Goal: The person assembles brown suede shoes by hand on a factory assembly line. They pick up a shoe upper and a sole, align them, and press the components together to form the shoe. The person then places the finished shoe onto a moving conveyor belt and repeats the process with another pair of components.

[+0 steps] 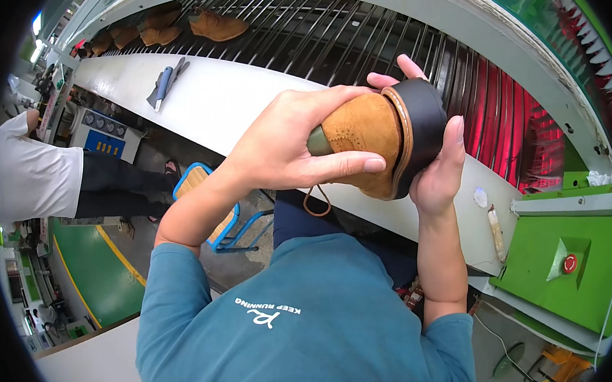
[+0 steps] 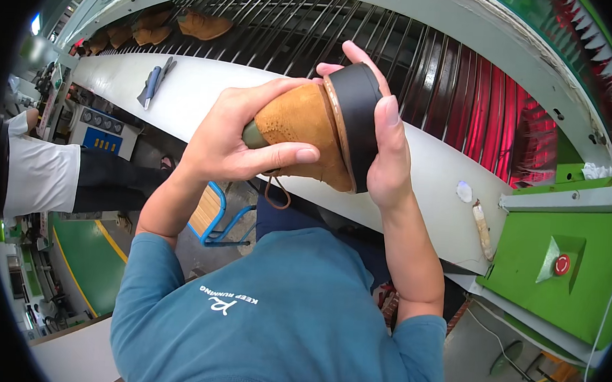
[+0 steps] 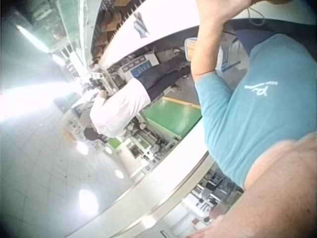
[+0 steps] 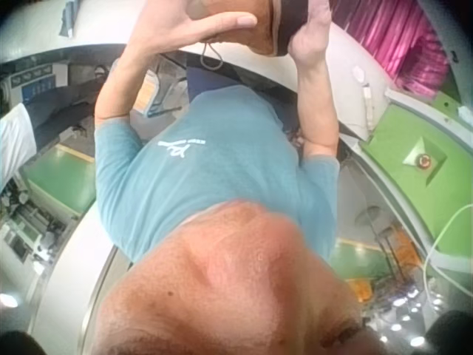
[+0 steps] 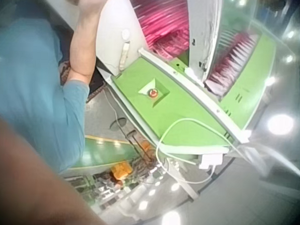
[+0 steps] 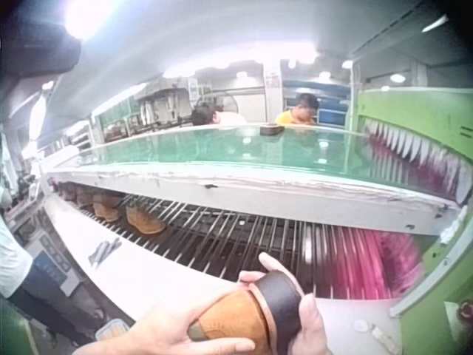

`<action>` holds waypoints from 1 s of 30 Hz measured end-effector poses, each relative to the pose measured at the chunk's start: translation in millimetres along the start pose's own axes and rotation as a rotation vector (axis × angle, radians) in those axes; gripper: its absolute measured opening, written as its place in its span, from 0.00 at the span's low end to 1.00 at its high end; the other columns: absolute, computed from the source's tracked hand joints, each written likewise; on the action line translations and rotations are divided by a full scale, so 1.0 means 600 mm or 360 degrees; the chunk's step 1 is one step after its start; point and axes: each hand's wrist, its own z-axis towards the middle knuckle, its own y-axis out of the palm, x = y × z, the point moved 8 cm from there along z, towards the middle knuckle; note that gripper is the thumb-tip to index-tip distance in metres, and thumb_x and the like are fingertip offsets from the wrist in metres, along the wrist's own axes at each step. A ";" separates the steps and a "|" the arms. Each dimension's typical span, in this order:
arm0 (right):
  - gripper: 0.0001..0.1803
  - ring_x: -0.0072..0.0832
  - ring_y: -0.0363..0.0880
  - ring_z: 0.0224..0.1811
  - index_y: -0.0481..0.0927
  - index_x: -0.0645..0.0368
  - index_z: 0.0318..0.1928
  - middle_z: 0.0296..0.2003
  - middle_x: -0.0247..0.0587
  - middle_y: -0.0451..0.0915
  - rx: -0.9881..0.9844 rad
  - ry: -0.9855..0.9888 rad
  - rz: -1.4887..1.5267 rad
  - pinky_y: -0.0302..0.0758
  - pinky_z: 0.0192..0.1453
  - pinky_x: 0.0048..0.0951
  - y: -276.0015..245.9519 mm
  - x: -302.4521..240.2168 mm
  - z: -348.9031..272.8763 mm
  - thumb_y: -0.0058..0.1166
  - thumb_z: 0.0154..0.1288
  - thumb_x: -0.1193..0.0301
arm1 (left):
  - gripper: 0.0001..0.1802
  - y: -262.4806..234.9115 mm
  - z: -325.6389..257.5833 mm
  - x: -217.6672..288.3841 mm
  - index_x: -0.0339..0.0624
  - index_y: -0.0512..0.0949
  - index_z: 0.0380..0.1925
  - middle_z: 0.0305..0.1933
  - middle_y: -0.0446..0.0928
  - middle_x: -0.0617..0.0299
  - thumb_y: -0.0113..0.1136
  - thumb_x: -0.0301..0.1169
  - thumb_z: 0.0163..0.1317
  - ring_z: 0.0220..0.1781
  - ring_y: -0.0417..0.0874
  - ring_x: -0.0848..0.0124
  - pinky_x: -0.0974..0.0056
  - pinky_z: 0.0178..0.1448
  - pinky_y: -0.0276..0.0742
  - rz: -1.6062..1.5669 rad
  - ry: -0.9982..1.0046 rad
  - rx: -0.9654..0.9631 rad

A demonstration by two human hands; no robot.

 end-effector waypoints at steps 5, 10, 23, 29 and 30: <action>0.49 0.41 0.77 0.75 0.55 0.68 0.86 0.72 0.58 0.76 0.0036 -0.0028 -0.0045 0.73 0.81 0.43 -0.003 -0.005 -0.003 0.34 0.87 0.38 | 0.41 0.001 0.008 0.020 0.31 0.79 0.67 0.47 0.91 0.44 0.85 0.44 0.61 0.48 0.95 0.48 0.57 0.55 0.88 0.0113 0.0084 -0.0112; 0.46 0.38 0.78 0.73 0.60 0.69 0.85 0.68 0.56 0.80 0.0153 -0.0020 0.0053 0.72 0.80 0.41 -0.016 -0.004 -0.009 0.37 0.86 0.43 | 0.43 0.003 0.009 0.029 0.29 0.79 0.66 0.49 0.90 0.41 0.86 0.46 0.60 0.49 0.95 0.46 0.55 0.55 0.89 0.0108 0.0120 -0.0126; 0.45 0.38 0.82 0.69 0.62 0.72 0.83 0.64 0.55 0.83 0.0224 -0.0087 0.0067 0.76 0.77 0.41 -0.024 -0.010 -0.020 0.37 0.86 0.43 | 0.43 0.013 0.014 0.040 0.29 0.79 0.67 0.49 0.90 0.40 0.86 0.46 0.60 0.48 0.95 0.44 0.54 0.54 0.89 0.0176 0.0209 -0.0129; 0.46 0.39 0.82 0.68 0.62 0.72 0.83 0.63 0.55 0.83 0.0267 -0.0107 0.0021 0.77 0.76 0.41 -0.028 -0.014 -0.020 0.37 0.86 0.43 | 0.43 0.015 0.018 0.045 0.30 0.79 0.66 0.48 0.90 0.41 0.86 0.45 0.59 0.47 0.95 0.45 0.55 0.53 0.89 0.0166 0.0247 -0.0123; 0.46 0.39 0.82 0.68 0.62 0.72 0.83 0.63 0.55 0.83 0.0285 -0.0109 0.0031 0.77 0.76 0.41 -0.030 -0.014 -0.020 0.37 0.86 0.43 | 0.43 0.015 0.018 0.044 0.30 0.79 0.66 0.48 0.90 0.41 0.86 0.45 0.59 0.47 0.95 0.45 0.55 0.52 0.89 0.0172 0.0243 -0.0125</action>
